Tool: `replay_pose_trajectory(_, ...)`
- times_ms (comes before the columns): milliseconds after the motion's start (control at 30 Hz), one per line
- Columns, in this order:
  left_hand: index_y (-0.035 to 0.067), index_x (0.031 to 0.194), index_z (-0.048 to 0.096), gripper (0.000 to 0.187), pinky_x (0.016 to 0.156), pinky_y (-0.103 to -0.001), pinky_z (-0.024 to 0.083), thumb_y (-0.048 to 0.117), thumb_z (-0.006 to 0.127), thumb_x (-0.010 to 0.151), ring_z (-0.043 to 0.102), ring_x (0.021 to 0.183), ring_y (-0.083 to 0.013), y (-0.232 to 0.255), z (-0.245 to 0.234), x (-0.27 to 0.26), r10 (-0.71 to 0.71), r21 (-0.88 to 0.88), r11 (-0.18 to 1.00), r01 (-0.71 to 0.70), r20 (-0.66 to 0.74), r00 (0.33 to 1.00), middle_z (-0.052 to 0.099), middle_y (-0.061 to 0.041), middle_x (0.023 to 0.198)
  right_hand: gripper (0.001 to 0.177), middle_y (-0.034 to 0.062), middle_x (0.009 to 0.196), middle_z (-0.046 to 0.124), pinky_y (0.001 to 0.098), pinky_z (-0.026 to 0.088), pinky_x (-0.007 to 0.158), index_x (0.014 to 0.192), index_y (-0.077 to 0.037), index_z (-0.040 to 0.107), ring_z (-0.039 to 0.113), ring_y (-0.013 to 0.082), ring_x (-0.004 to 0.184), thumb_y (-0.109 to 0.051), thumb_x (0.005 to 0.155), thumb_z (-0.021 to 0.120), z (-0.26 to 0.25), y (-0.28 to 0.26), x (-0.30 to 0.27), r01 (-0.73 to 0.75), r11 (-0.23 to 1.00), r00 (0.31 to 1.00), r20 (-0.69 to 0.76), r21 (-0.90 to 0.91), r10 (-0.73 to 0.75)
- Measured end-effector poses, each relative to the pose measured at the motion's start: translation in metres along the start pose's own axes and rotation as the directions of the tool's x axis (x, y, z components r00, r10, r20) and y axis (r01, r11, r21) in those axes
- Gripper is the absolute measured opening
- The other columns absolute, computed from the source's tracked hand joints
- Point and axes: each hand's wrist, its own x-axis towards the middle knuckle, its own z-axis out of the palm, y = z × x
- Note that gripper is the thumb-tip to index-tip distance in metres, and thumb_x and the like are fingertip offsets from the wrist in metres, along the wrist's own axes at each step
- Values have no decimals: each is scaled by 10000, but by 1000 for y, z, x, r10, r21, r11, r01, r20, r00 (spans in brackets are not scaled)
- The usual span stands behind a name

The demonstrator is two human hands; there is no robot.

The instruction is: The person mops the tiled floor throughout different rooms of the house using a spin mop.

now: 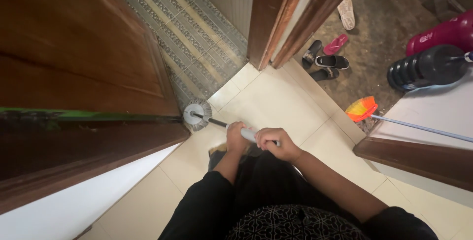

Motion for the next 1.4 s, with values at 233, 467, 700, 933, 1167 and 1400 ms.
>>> replay_pose_trajectory(233,129,782,596,235,787,-475,449,178,824,753,611,834,-363,42,31,54,202,-210,958,-197,-1,979,645,-100,796,196,130,809,682,371,549,786,699,40,629,670,245,831,143,798,494,-40,-15,2,-214,972,956,-225,-94,188)
replay_pose_trajectory(467,106,835,673,26,891,-457,491,99,653,820,628,973,-364,28,49,119,312,-147,949,-277,353,882,688,-123,920,190,114,785,620,458,516,1050,742,13,582,659,261,851,131,800,444,-20,-12,21,-88,954,949,-315,-285,-6)
replay_pose_trajectory(700,89,807,684,50,848,-446,514,65,659,772,644,993,-364,-27,-4,130,185,-82,983,-167,349,919,696,-135,941,178,116,811,617,462,476,1089,752,8,557,640,260,853,122,837,449,19,9,77,-54,987,973,-230,-148,19)
replay_pose_trajectory(933,64,764,644,190,803,-468,503,154,811,764,642,933,-372,-52,-71,133,40,-81,996,-24,201,979,687,-146,873,168,89,744,606,426,518,1033,706,5,540,606,225,769,126,788,457,41,17,139,-56,998,992,-114,-2,55)
replay_pose_trajectory(1167,72,765,605,212,821,-481,478,135,808,758,623,879,-374,-55,-41,138,112,-133,985,-111,2,994,660,-126,812,169,97,744,620,396,539,901,715,18,576,618,231,789,124,802,479,25,23,135,-60,990,991,-126,-128,44)
replay_pose_trajectory(1400,73,780,593,240,842,-476,469,162,816,778,626,897,-365,-16,13,175,281,-230,938,-260,65,958,649,-111,819,178,91,731,600,430,543,976,719,4,574,644,237,829,131,799,477,-3,3,124,-61,946,967,-254,-319,-24)
